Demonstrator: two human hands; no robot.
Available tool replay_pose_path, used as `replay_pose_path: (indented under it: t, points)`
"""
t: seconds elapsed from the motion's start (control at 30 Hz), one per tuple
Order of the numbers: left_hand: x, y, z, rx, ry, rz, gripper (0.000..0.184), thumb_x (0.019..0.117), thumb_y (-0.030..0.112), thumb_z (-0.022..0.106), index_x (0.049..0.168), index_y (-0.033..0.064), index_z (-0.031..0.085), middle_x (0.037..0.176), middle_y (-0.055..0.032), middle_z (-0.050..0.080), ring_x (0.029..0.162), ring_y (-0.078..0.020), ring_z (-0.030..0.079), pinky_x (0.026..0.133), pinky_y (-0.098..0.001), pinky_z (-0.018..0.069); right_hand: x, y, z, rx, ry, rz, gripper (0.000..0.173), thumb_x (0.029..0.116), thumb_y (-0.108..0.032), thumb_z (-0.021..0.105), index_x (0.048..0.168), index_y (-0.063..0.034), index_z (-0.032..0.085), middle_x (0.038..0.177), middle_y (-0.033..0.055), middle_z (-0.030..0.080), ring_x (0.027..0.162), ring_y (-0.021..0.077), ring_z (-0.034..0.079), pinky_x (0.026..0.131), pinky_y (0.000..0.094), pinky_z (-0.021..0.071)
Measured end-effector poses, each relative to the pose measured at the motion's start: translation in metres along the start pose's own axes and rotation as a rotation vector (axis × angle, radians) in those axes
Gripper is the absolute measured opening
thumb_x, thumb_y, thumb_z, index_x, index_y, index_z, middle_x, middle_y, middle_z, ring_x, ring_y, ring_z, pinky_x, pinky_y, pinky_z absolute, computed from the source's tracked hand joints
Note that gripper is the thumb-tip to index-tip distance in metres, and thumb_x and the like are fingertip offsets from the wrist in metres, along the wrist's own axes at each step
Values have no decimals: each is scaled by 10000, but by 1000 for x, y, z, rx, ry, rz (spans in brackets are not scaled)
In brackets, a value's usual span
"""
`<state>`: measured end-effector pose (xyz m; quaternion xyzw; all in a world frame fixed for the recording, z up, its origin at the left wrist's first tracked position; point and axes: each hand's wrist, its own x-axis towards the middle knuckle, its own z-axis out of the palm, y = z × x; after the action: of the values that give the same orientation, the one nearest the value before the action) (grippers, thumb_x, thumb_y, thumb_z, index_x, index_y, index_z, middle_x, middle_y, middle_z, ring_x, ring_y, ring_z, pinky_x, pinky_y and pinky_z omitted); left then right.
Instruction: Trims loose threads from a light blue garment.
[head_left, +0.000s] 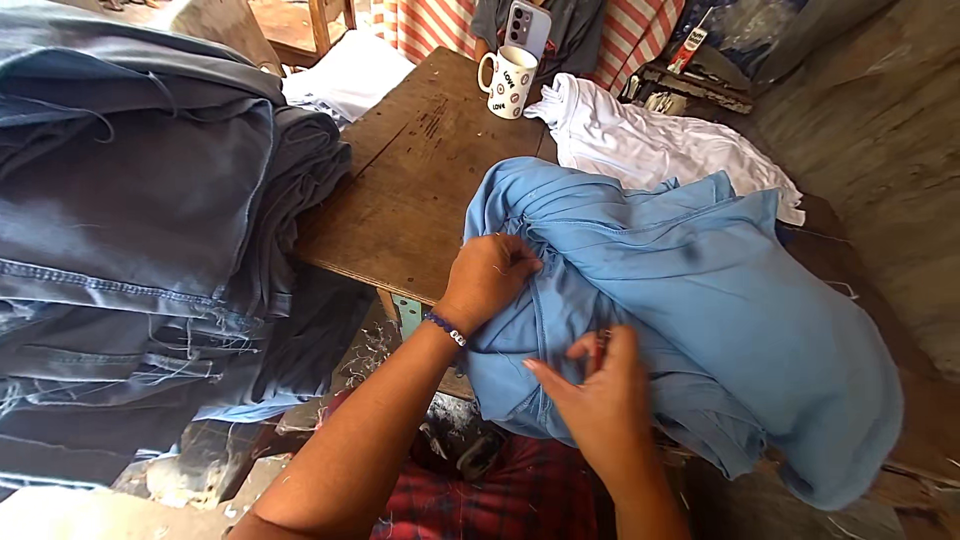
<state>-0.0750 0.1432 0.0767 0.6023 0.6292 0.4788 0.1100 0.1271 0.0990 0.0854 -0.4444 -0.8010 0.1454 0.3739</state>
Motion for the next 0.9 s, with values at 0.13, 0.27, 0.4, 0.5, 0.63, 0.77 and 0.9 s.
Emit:
replay_pose_path:
  t: [0.13, 0.27, 0.4, 0.5, 0.63, 0.77, 0.9]
  points:
    - [2, 19, 0, -129, 75, -66, 161, 976, 162, 682, 873, 38, 687, 716, -23, 658, 637, -81, 618, 629, -285, 507, 6, 11, 8, 150, -72, 47, 229, 858, -124, 688, 993, 13, 563, 717, 5, 512, 576, 68, 480, 523, 240, 420]
    - [-1, 38, 3, -469, 18, -211, 168, 1052, 145, 584, 940, 20, 597, 709, -26, 678, 588, -74, 673, 570, -237, 584, 10, 42, -11, 767, -21, 17, 207, 858, 31, 588, 885, -133, 465, 774, -104, 501, 683, -50, 497, 611, 112, 415]
    - [-10, 27, -5, -32, 233, -156, 369, 1040, 359, 561, 1057, 7, 668, 871, -108, 680, 796, -222, 657, 732, -438, 537, 14, 65, -23, 881, -16, 66, 234, 880, 53, 596, 880, -143, 468, 749, -99, 532, 662, -30, 520, 609, 121, 447]
    - [-20, 27, -19, 277, 69, -316, 603, 1020, 456, 578, 1293, -82, 584, 1128, -319, 647, 1116, -526, 601, 915, -699, 465, 14, 69, -19, 856, -50, 81, 227, 873, 35, 605, 871, -142, 462, 732, -102, 520, 643, -38, 505, 594, 114, 429]
    - [-27, 48, -13, 441, -246, -419, 436, 1085, 335, 491, 1414, 50, 516, 1015, -256, 694, 946, -480, 687, 771, -656, 519, 13, 69, -16, 857, -81, 85, 230, 868, 26, 606, 856, -152, 459, 720, -102, 520, 632, -31, 511, 590, 128, 438]
    - [-58, 47, -16, 360, -106, -251, 346, 1062, 219, 511, 1365, 64, 578, 817, -186, 683, 732, -408, 674, 629, -608, 516, 6, 77, -25, 904, -65, 49, 263, 823, 64, 592, 834, -172, 478, 724, -117, 544, 664, -38, 531, 618, 125, 444]
    - [-109, 37, -16, 155, 38, -184, 361, 1042, 240, 509, 1366, 90, 566, 625, -21, 566, 521, -187, 552, 510, -437, 492, -13, 87, -34, 978, -123, -44, 277, 792, 54, 625, 827, -200, 522, 738, -131, 554, 683, -52, 531, 622, 108, 439]
